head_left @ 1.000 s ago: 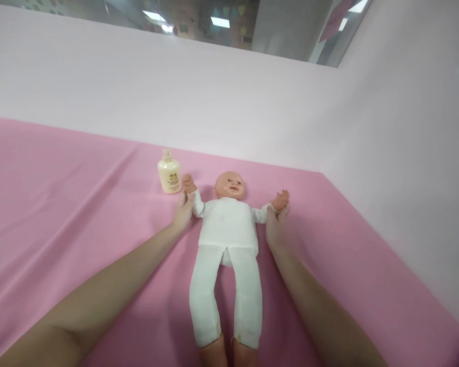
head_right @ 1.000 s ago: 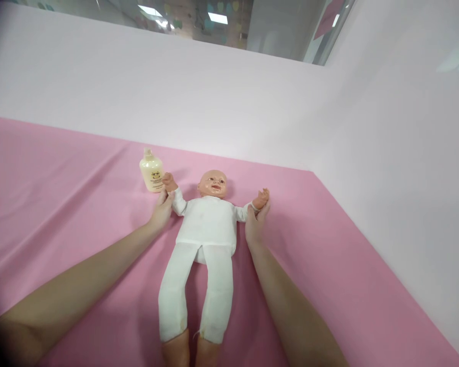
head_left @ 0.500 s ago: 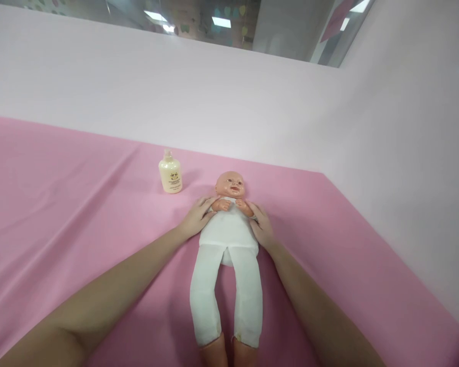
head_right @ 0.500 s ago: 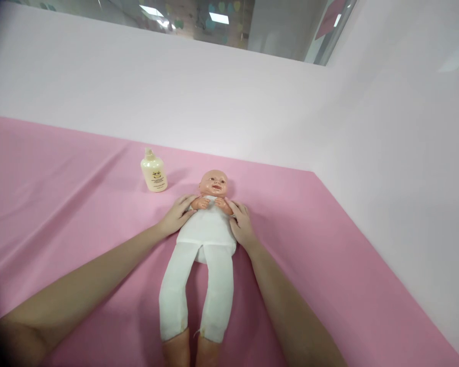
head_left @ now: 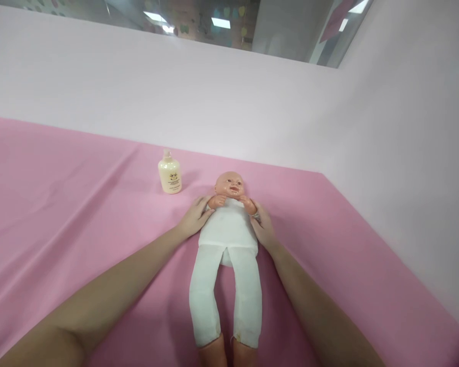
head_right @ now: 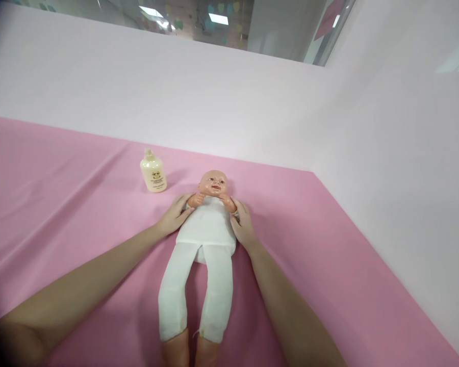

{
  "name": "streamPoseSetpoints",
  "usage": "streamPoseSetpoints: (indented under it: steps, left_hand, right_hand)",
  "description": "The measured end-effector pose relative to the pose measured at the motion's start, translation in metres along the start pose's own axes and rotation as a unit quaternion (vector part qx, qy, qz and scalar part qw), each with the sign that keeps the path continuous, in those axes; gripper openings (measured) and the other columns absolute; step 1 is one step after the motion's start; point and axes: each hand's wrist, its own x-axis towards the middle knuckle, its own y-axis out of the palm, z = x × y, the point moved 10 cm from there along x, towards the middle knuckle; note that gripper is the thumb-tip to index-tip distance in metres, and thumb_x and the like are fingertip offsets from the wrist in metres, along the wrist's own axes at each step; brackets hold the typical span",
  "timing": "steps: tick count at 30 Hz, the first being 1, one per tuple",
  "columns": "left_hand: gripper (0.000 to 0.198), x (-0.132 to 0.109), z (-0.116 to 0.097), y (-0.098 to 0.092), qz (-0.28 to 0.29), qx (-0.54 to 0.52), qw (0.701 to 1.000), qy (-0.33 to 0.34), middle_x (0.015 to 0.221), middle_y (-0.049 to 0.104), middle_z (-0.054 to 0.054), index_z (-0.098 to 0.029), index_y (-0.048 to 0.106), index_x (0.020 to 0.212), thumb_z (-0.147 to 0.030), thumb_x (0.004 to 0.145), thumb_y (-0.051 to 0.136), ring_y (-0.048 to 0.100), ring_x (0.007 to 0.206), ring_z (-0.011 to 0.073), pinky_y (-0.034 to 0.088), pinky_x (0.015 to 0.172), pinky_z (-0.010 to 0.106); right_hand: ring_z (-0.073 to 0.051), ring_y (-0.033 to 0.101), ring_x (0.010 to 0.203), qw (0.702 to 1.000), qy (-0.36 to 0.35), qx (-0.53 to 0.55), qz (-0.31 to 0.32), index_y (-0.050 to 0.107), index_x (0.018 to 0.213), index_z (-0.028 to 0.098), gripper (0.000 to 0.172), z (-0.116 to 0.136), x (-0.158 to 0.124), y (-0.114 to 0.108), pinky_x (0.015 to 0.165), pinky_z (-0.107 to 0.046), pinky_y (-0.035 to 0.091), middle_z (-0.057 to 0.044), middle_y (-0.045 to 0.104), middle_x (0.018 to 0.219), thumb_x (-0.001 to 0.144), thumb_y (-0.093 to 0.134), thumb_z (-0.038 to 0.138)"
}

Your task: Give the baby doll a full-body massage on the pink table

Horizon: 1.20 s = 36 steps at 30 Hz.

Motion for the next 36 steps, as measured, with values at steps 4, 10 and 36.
streamPoseSetpoints:
  steps: [4, 10, 36]
  left_hand:
    - [0.051, -0.001, 0.009, -0.019, -0.086, -0.086, 0.992, -0.024, 0.144, 0.052, 0.013, -0.021, 0.045, 0.142, -0.046, 0.098, 0.05, 0.046, 0.137, 0.0296, 0.032, 0.119, 0.049]
    - [0.047, -0.007, 0.052, -0.047, -0.239, -0.186, 0.948, -0.102, 0.152, 0.045, 0.006, -0.032, 0.036, 0.142, -0.048, 0.1, 0.047, 0.034, 0.148, 0.0209, 0.032, 0.121, 0.039]
    - [0.072, -0.003, 0.054, -0.042, -0.208, -0.192, 0.951, -0.12, 0.16, 0.036, 0.006, -0.036, 0.02, 0.156, -0.045, 0.095, 0.056, 0.02, 0.155, 0.0213, 0.02, 0.127, 0.047]
  right_hand:
    - [-0.023, 0.048, 0.138, 0.99, 0.068, 0.107, -0.066, 0.046, 0.145, 0.027, 0.058, -0.012, -0.001, -0.014, 0.119, -0.047, 0.034, -0.007, 0.051, 0.15, 0.089, 0.058, 0.034]
    - [-0.023, 0.049, 0.138, 0.948, 0.123, 0.189, -0.226, 0.04, 0.146, 0.029, 0.063, -0.045, -0.005, -0.042, 0.117, -0.05, 0.037, -0.008, 0.042, 0.156, 0.086, 0.056, 0.037]
    - [-0.023, 0.036, 0.147, 0.952, 0.136, 0.118, -0.246, 0.033, 0.151, 0.028, 0.073, -0.045, -0.008, -0.053, 0.122, -0.051, 0.029, -0.008, 0.034, 0.162, 0.084, 0.06, 0.034]
